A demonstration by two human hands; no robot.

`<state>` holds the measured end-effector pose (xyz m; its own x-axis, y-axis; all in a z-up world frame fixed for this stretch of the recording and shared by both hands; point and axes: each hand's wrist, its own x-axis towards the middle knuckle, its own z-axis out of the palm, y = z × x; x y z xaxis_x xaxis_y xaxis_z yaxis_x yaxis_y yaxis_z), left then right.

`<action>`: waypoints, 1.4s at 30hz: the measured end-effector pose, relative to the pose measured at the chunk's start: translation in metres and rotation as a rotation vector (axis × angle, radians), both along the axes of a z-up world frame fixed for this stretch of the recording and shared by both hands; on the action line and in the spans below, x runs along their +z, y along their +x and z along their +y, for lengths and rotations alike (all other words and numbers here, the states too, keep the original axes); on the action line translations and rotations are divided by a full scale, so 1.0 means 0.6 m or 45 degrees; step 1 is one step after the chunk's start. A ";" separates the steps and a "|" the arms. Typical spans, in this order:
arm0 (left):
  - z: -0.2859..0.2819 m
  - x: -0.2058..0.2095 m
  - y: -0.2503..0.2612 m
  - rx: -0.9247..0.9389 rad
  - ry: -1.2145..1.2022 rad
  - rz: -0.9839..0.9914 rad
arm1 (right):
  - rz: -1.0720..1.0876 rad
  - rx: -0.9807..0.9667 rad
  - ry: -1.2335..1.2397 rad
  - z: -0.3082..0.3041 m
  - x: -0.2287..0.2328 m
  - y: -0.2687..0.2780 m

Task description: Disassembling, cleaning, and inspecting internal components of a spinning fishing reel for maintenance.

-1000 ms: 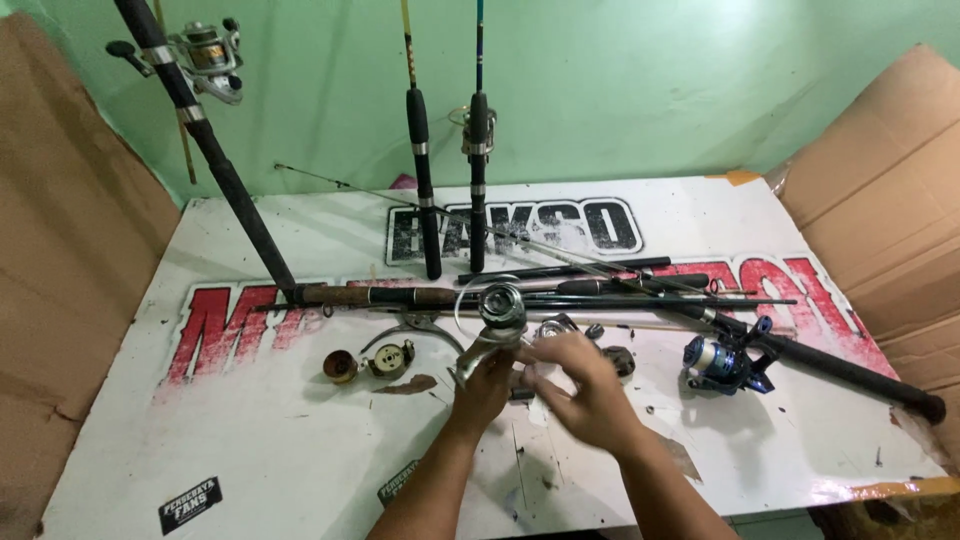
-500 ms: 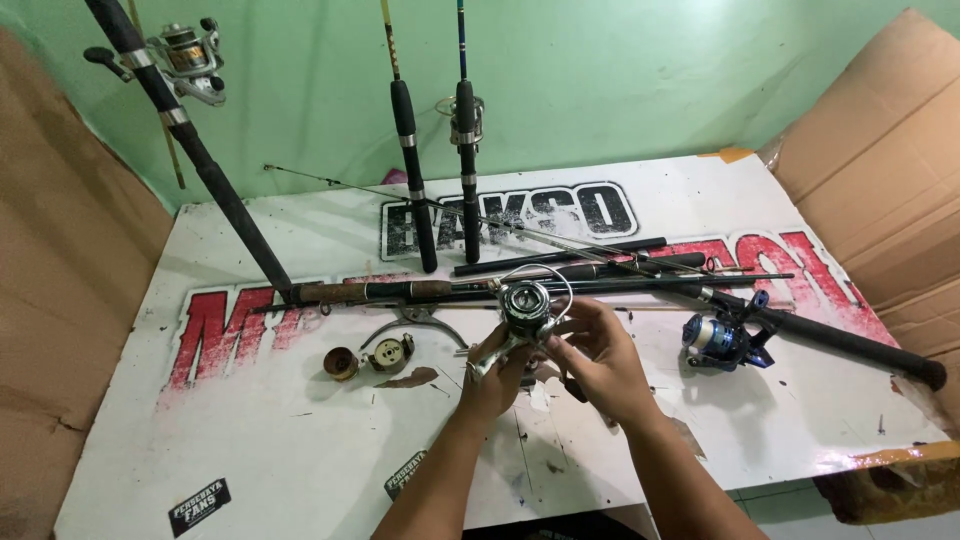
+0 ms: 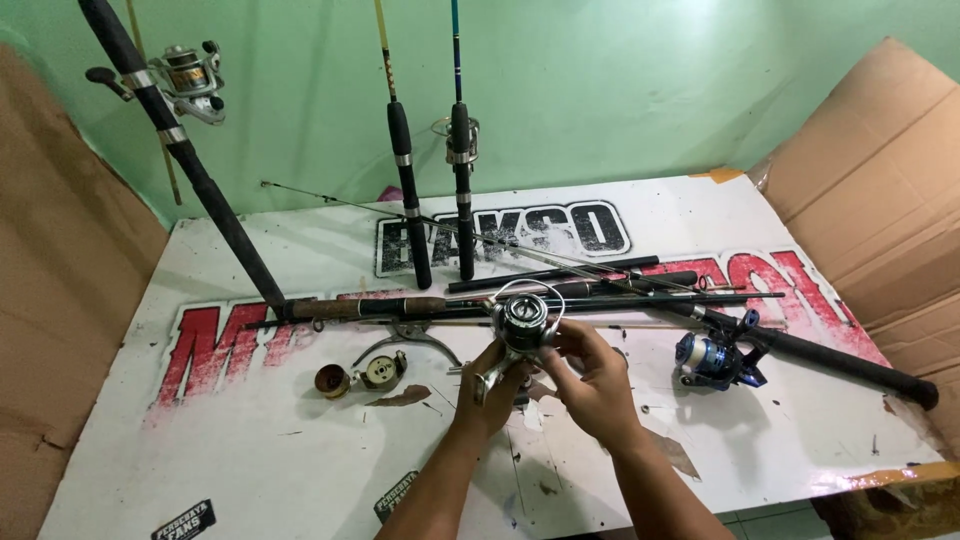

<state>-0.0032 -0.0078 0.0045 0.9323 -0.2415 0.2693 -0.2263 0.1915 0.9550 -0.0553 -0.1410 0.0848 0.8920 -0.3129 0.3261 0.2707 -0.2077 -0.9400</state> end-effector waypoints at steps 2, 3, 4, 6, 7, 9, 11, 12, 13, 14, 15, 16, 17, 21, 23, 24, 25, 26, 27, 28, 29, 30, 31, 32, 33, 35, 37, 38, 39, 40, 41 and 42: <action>0.000 -0.005 0.003 0.000 -0.023 -0.001 | -0.010 0.003 0.026 -0.006 -0.005 -0.002; -0.001 -0.007 0.004 0.000 -0.045 -0.009 | -0.026 0.005 0.053 -0.009 -0.007 -0.002; -0.002 -0.005 0.006 0.000 -0.048 -0.003 | -0.020 0.005 0.050 -0.011 -0.006 -0.001; -0.003 0.001 0.008 0.079 0.199 -0.145 | -0.035 0.047 0.040 -0.014 -0.006 0.001; 0.001 -0.001 0.007 0.082 0.200 -0.138 | -0.027 0.050 0.040 -0.014 -0.010 0.003; 0.010 -0.002 0.007 0.157 0.582 -0.659 | -0.136 0.009 -0.020 -0.016 -0.017 0.008; 0.009 0.002 0.011 0.059 0.264 -0.466 | -0.261 0.120 -0.247 -0.014 -0.024 0.005; 0.009 0.004 0.014 -0.037 -0.053 -0.275 | -0.390 0.230 -0.475 -0.014 -0.029 0.004; 0.012 -0.005 0.023 -0.032 -0.050 -0.265 | -0.381 0.236 -0.470 -0.004 -0.009 -0.007; 0.015 -0.016 0.032 0.048 -0.039 -0.094 | -0.414 0.364 -0.528 0.004 0.009 -0.019; 0.022 -0.031 0.028 0.124 -0.016 0.095 | -0.428 0.490 -0.571 0.017 0.024 -0.040; 0.018 -0.050 0.034 0.124 0.000 0.125 | -0.401 0.493 -0.551 0.007 -0.002 -0.027; 0.014 -0.070 0.037 0.131 -0.031 0.279 | -0.307 0.349 -0.416 -0.004 -0.028 -0.017; 0.010 -0.090 0.054 0.000 -0.404 0.603 | -0.095 -0.050 -0.200 -0.021 -0.039 -0.003; 0.016 -0.083 0.043 -0.049 -0.339 0.502 | -0.058 -0.054 -0.163 -0.022 -0.032 0.001; 0.019 -0.078 0.038 -0.097 -0.283 0.389 | -0.033 -0.053 -0.134 -0.023 -0.028 0.003; 0.021 -0.088 0.035 -0.105 -0.271 0.399 | -0.024 -0.063 -0.123 -0.020 -0.025 0.004; 0.022 -0.097 0.031 -0.213 -0.703 0.698 | -0.025 -0.025 -0.141 -0.018 -0.021 0.006; 0.024 -0.106 0.030 -0.319 -1.136 0.991 | -0.031 0.012 -0.158 -0.017 -0.018 0.008; 0.017 -0.082 0.024 -0.323 -1.121 1.000 | -0.027 0.001 -0.147 -0.015 -0.021 0.010; 0.008 -0.058 0.018 -0.106 -0.503 0.540 | -0.085 -0.008 -0.179 -0.015 -0.023 0.012; 0.000 -0.033 0.012 0.093 0.111 0.064 | -0.143 -0.018 -0.211 -0.014 -0.026 0.014; -0.002 -0.036 0.012 0.086 0.120 0.066 | -0.140 -0.025 -0.203 -0.011 -0.042 0.009; -0.004 -0.038 0.012 0.119 0.045 0.020 | -0.233 0.026 -0.340 -0.008 -0.057 0.006; -0.006 -0.038 0.016 0.155 -0.032 -0.028 | -0.329 0.080 -0.478 -0.006 -0.070 0.004; 0.011 -0.108 0.046 -0.276 -0.656 0.180 | -0.394 0.187 -0.602 0.025 -0.032 -0.026; 0.014 -0.137 0.058 -0.710 -1.273 0.402 | -0.456 0.292 -0.724 0.026 -0.045 -0.030; 0.008 -0.130 0.054 -0.239 -0.675 0.190 | -0.415 0.230 -0.585 0.012 -0.076 -0.018; 0.001 -0.123 0.050 0.222 -0.069 -0.026 | -0.371 0.170 -0.445 -0.003 -0.107 -0.006; 0.011 -0.065 0.034 0.217 -0.061 -0.023 | -0.368 0.165 -0.437 -0.008 -0.086 -0.009; 0.017 -0.006 0.020 0.085 0.134 0.003 | -0.308 0.074 -0.294 -0.015 -0.066 -0.010; 0.024 0.053 0.006 -0.048 0.329 0.027 | -0.248 -0.016 -0.151 -0.023 -0.045 -0.011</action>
<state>0.0004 0.0064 0.0361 0.9260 -0.3347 0.1748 -0.2032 -0.0514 0.9778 -0.0620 -0.1546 0.0578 0.8051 -0.2728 0.5267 0.4414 -0.3178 -0.8392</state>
